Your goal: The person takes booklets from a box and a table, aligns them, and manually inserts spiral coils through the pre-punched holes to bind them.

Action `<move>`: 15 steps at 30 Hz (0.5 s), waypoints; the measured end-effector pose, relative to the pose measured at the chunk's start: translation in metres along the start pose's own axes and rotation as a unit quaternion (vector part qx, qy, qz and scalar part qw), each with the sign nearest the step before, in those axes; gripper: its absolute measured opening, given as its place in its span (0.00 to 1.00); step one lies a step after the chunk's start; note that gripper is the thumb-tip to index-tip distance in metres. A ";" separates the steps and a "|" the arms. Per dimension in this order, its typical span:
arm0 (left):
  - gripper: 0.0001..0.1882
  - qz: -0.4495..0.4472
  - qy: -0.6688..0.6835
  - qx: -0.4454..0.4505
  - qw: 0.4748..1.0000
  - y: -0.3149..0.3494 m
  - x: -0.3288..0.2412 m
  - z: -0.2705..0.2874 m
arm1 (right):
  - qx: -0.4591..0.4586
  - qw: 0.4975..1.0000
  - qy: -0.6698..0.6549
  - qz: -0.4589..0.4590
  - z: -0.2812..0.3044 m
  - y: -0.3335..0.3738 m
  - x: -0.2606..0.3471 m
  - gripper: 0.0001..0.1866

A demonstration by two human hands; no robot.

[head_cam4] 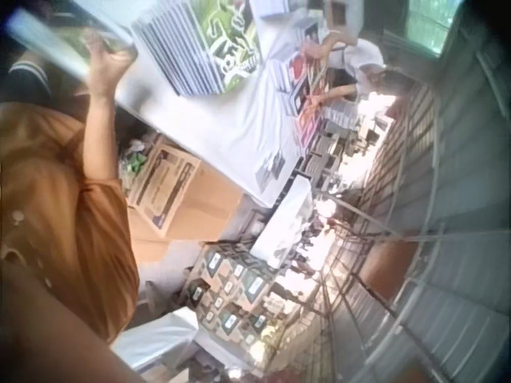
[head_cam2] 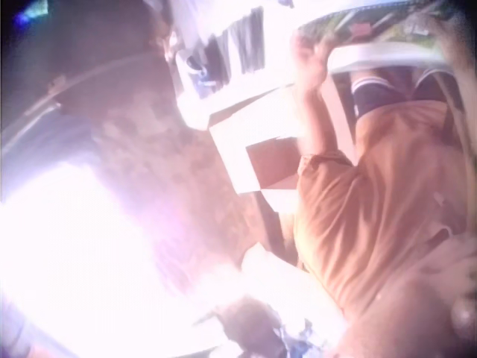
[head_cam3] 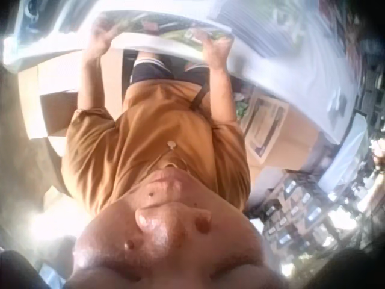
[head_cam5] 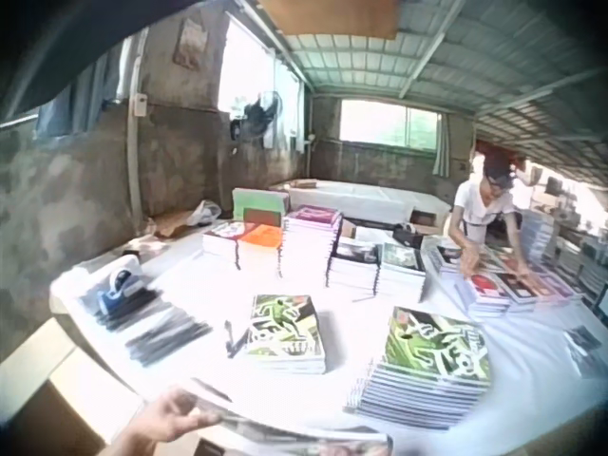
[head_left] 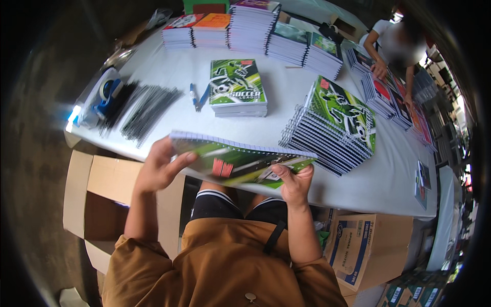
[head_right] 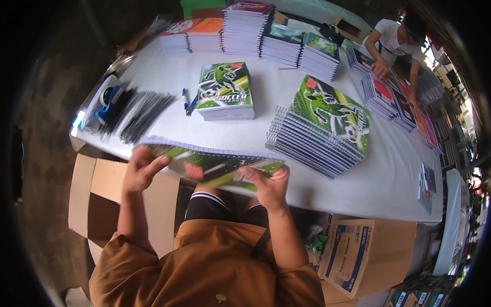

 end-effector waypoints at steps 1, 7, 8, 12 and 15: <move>0.05 0.033 0.050 -0.054 0.997 -0.004 0.021 -0.003 | -0.065 0.995 0.070 0.004 0.000 -0.004 0.001 0.07; 0.27 0.182 0.180 0.003 0.967 -0.013 0.167 -0.032 | -0.046 0.970 0.234 -0.044 0.027 -0.008 -0.031 0.08; 0.27 0.190 0.181 0.003 0.965 -0.010 0.165 -0.037 | -0.048 0.969 0.236 -0.052 0.028 -0.008 -0.027 0.08; 0.29 0.098 0.121 -0.096 0.983 -0.011 0.136 -0.042 | -0.033 0.989 0.123 -0.069 0.027 -0.010 -0.020 0.06; 0.25 -0.005 -0.270 0.034 0.962 -0.028 0.130 -0.025 | -0.059 0.970 0.214 -0.093 0.048 0.004 -0.039 0.08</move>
Point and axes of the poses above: each hand's wrist, its own y-axis away from the middle knuckle, its own z-axis out of the back of the hand, x = y × z, the point moved 7 cm from there along -y, towards the middle knuckle, and after that the axes turned 9 degrees about -x, right-handed, at the moved point
